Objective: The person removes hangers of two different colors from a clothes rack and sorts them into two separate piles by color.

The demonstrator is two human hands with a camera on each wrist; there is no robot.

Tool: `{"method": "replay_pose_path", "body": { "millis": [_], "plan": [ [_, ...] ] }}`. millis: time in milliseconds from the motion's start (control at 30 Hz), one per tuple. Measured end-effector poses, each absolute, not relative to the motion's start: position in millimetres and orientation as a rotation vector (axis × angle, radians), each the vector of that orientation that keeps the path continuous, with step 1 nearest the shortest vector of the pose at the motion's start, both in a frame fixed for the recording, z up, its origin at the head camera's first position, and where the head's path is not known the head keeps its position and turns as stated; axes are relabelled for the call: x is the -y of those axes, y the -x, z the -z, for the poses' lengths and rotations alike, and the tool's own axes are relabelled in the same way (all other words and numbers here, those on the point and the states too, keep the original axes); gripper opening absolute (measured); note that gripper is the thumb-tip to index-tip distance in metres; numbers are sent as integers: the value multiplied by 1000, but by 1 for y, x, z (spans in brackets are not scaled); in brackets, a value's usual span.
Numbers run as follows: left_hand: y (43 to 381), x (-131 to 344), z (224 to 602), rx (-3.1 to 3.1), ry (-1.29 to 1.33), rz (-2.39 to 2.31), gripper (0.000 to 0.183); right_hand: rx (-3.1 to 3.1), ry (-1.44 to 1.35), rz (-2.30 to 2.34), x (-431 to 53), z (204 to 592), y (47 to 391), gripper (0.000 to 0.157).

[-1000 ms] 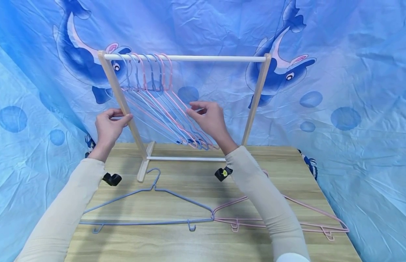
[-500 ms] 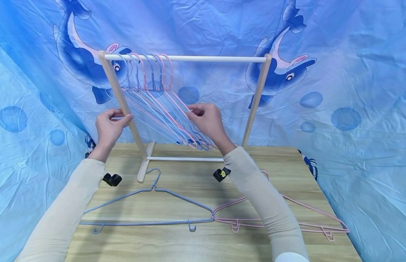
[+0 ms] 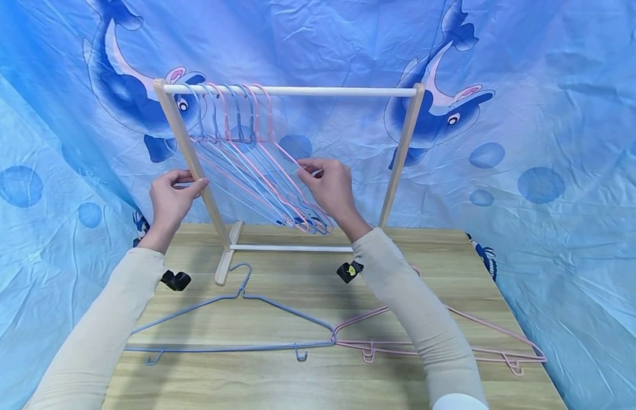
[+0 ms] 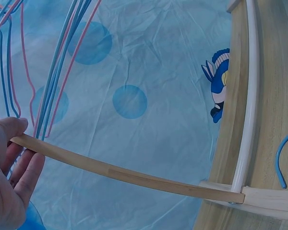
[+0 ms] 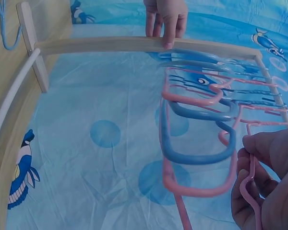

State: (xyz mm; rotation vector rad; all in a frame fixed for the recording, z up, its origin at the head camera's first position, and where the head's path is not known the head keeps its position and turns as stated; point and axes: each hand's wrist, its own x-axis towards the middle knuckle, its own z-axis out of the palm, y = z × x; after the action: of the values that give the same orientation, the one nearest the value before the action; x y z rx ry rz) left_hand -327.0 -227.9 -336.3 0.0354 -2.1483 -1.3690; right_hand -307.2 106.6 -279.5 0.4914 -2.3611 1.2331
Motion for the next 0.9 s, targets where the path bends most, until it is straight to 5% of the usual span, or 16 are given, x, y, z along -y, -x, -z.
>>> {"method": "replay_pose_path", "body": {
  "millis": [900],
  "plan": [
    [328,227,336,2126,-35,1370,33,2293,-519,-985,-170,250,280,22]
  ]
}}
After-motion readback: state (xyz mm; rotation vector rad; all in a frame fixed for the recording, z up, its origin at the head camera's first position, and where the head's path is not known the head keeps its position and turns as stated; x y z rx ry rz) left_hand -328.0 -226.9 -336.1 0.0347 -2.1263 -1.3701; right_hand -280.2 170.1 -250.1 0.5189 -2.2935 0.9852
